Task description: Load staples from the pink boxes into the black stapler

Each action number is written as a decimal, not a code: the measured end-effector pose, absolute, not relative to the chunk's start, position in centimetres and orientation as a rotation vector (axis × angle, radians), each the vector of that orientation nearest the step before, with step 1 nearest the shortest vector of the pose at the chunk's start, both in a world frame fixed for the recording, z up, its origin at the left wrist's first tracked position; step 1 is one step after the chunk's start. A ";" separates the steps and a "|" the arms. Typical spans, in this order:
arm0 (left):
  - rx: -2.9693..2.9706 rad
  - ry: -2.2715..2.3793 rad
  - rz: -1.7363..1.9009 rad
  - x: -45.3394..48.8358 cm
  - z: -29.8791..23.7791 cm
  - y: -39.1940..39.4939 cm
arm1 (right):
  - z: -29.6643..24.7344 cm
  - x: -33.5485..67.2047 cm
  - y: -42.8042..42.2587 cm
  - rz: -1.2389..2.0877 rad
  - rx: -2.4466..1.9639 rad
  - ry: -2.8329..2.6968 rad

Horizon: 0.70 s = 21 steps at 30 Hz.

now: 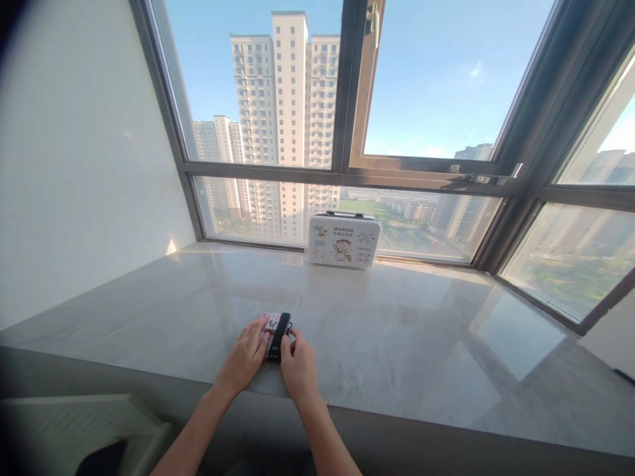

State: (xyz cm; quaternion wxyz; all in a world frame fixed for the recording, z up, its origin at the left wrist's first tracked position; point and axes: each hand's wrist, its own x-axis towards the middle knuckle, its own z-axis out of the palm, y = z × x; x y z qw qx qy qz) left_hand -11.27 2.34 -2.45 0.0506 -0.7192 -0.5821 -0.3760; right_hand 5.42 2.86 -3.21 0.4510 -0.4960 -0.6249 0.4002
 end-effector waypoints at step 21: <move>-2.533 -1.752 -0.570 6.7 -4.8 4.4 | -1.2 16.2 -5.2 0.877 -1.302 -1.741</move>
